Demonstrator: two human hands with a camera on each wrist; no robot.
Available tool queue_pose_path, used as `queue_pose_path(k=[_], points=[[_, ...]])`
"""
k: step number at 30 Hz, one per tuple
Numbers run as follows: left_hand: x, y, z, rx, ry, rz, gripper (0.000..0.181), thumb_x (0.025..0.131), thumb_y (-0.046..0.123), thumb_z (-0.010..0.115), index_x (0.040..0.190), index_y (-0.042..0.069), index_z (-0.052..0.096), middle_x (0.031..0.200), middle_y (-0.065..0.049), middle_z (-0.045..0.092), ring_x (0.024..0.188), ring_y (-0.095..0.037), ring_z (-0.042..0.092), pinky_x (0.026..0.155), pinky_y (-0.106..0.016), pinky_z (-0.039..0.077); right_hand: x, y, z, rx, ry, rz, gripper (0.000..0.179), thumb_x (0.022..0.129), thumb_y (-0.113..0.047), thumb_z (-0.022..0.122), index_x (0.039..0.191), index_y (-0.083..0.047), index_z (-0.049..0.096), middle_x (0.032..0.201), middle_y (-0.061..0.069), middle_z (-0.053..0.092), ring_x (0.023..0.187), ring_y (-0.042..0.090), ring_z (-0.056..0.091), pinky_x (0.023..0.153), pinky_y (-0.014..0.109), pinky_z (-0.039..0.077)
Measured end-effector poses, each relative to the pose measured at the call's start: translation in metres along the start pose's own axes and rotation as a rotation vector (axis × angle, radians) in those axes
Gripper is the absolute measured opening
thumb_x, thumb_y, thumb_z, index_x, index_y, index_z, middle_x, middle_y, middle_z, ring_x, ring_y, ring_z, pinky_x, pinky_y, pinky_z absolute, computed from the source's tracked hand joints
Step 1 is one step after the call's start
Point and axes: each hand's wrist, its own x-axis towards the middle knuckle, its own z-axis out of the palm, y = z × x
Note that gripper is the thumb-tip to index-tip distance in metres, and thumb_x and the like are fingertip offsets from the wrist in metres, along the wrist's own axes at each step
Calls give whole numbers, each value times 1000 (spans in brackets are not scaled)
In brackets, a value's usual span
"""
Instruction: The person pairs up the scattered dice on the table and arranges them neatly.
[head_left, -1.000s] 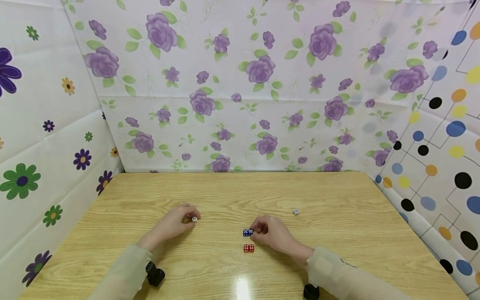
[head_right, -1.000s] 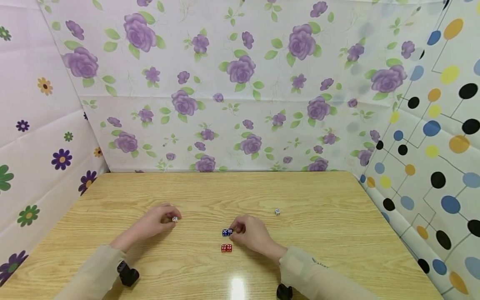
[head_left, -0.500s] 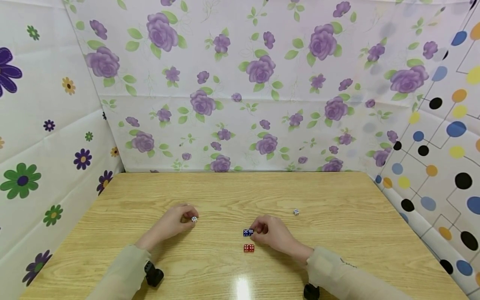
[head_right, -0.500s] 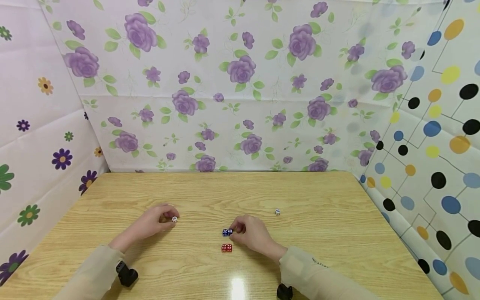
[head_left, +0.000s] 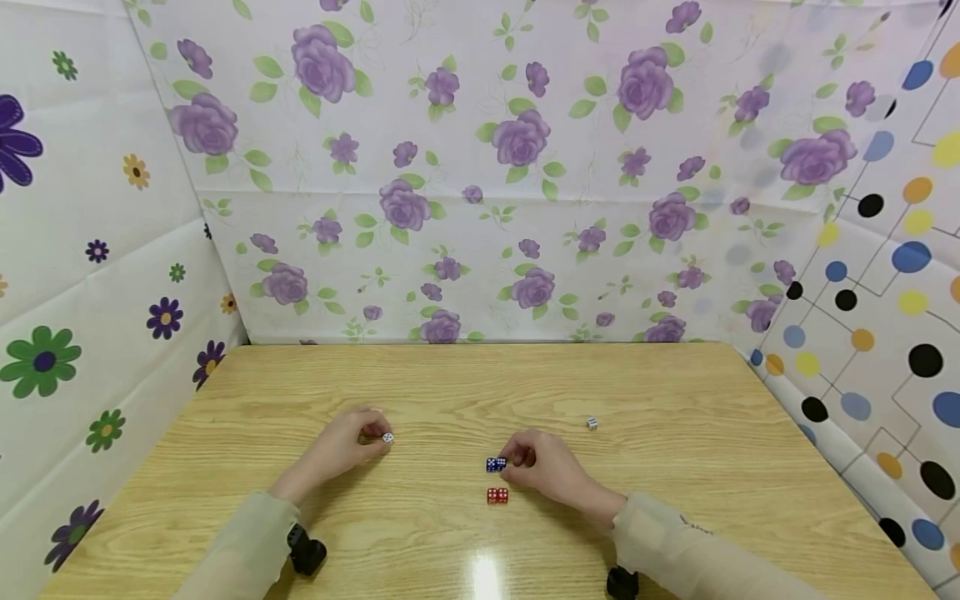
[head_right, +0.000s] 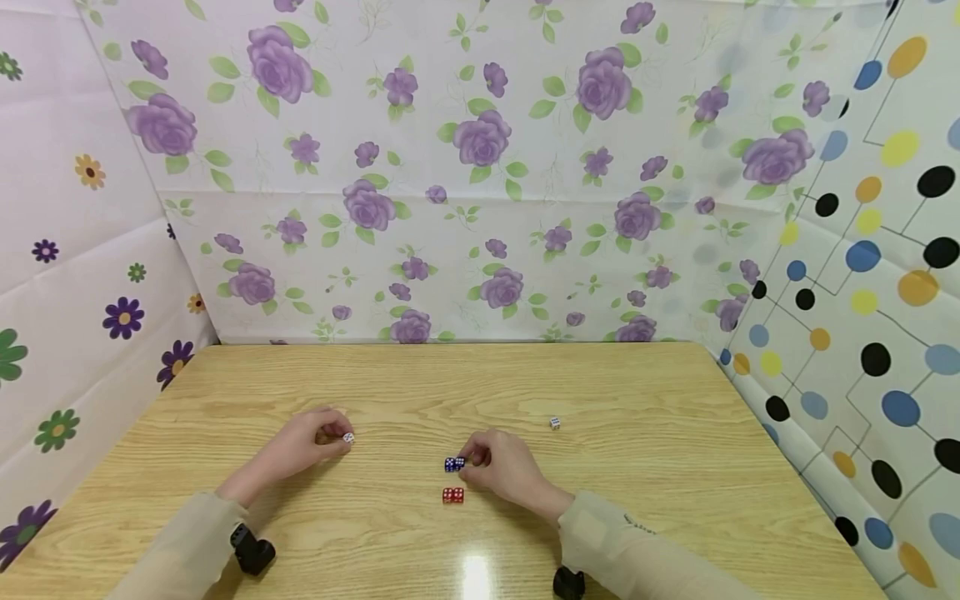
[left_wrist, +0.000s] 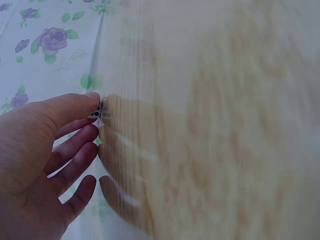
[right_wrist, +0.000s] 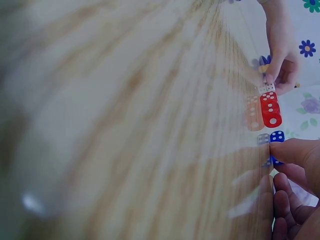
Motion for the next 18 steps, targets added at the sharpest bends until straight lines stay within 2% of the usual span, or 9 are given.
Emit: queue_pose_path(k=[6,18], points=[[0,-1,0,-4,26,3,8,87,10,74,88,13,67,86,3,62,79,-7,56,72,-26,51,1,2,1,-5,4,-1,11,85,-17,77,95,-16,72,83,-3,61,72,7,52,63,20,44],[-2,1,-1,-9,34,-20,5,87,9,74,90,11,71,87,0,63,79,-7,57,70,-23,50,1,3,0,17,-3,-4,11,85,-17,77,95,-15,72,83,-2,61,71,8,51,62,21,43]])
